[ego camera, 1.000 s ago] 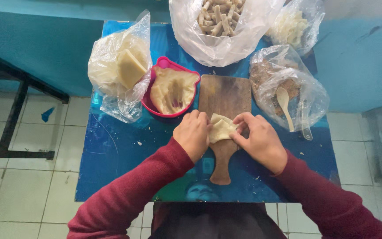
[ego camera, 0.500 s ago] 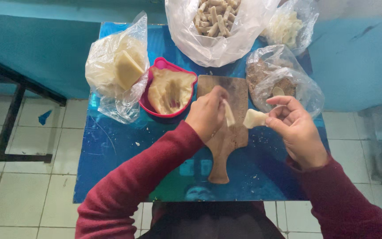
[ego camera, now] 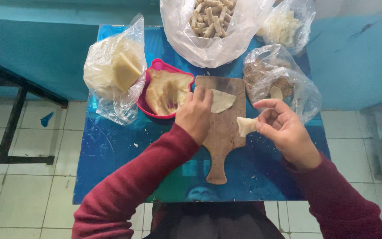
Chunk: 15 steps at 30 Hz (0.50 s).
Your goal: The person sits at a table and folds dumplings one at a time. They take a square wrapper, spoon filling from a plastic bag onto it, then fold and pinch the wrapper closed, placing finished dumplings in a pile on the board.
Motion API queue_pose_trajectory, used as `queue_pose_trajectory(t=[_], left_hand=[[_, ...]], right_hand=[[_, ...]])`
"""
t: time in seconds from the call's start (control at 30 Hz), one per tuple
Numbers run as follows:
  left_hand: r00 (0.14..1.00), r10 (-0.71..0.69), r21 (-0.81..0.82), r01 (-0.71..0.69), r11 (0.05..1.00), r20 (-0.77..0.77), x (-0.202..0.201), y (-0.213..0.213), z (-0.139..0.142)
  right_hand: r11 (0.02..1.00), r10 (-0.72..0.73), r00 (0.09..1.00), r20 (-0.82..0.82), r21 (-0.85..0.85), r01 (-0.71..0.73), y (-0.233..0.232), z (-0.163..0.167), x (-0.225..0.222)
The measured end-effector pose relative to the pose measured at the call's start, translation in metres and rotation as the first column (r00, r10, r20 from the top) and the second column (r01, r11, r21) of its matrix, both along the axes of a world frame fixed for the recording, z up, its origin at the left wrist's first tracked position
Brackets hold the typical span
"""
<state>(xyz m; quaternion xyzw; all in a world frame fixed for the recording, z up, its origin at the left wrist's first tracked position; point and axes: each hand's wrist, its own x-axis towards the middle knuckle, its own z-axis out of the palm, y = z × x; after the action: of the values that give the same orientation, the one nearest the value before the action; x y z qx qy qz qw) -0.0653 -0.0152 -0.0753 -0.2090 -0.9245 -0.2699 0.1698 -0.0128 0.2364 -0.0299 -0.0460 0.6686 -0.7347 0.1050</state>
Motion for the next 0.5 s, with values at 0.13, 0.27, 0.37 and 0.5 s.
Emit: queue_pose_trajectory(t=[0.13, 0.27, 0.37, 0.5], left_hand=[[0.867, -0.277, 0.354, 0.127, 0.927, 0.415, 0.026, 0.004, -0.004], [0.416, -0.649, 0.755, -0.170, 0.633, 0.637, 0.030, 0.006, -0.017], [0.547, -0.655, 0.824, -0.120, 0.554, 0.521, 0.016, 0.005, -0.019], [0.779, -0.332, 0.595, -0.065, 0.801, 0.532, 0.004, 0.001, -0.010]], right_hand=[[0.982, 0.173, 0.985, -0.021, -0.075, -0.174, -0.003, 0.002, -0.001], [0.984, 0.167, 0.986, 0.006, -0.069, -0.166, -0.006, -0.005, -0.008], [0.995, 0.086, 0.995, -0.055, -0.049, -0.088, -0.012, -0.016, -0.015], [0.994, 0.007, 0.998, -0.064, 0.107, 0.000, -0.026, -0.034, -0.028]])
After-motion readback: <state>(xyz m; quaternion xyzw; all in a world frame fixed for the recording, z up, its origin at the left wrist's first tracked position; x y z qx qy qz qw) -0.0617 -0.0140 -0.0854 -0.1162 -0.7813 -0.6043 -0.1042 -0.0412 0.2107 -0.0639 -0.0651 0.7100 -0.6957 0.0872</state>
